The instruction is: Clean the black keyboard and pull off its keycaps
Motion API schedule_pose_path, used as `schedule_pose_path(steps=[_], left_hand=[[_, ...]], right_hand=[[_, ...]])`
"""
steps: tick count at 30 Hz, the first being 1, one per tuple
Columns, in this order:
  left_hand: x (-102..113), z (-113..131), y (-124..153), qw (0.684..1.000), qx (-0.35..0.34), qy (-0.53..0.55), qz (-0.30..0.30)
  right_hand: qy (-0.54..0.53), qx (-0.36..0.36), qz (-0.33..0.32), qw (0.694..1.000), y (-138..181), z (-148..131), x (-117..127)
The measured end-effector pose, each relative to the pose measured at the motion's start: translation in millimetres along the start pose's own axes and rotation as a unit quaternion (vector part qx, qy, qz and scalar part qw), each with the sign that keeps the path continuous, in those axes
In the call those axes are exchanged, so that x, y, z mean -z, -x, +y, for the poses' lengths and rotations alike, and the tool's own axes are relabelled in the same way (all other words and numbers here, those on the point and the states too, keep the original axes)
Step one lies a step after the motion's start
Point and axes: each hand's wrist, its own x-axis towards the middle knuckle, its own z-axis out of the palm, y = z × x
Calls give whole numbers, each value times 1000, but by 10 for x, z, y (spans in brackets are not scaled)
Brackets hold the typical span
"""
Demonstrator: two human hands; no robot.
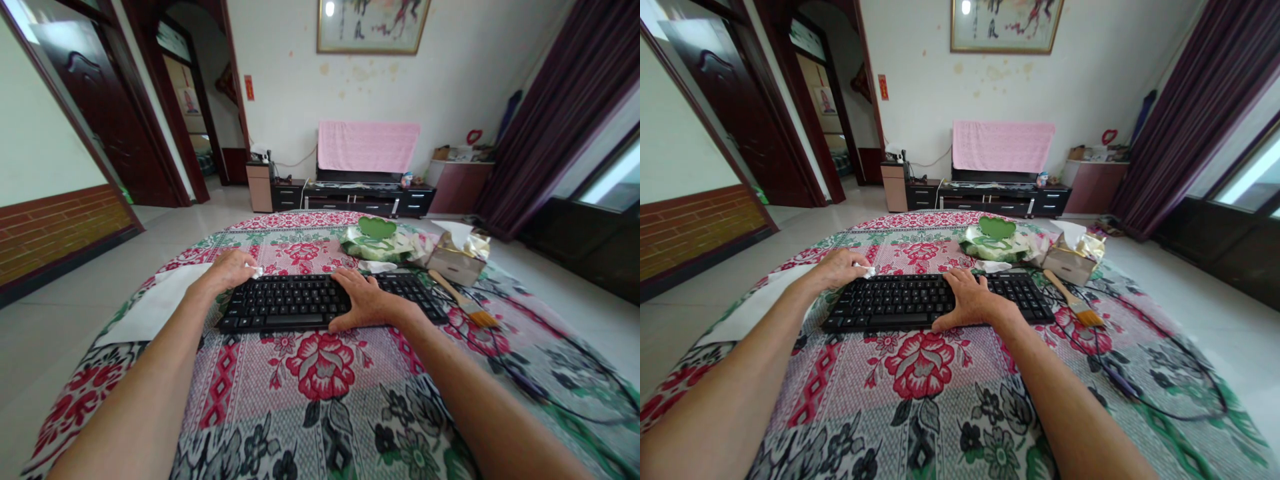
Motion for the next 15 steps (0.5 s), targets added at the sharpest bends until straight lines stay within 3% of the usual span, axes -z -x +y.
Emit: schedule_pose_path(steps=[5, 9, 15], left_hand=[[-67, 76, -33, 999, -19, 4, 32], [-107, 319, 5, 996, -78, 28, 20], [-202, 653, 58, 982, -175, 10, 73]], right_hand=[[0, 4, 4, 1000, 1, 5, -3], [3, 7, 8, 1000, 0, 1, -10], [3, 1, -2, 1000, 3, -7, -3]])
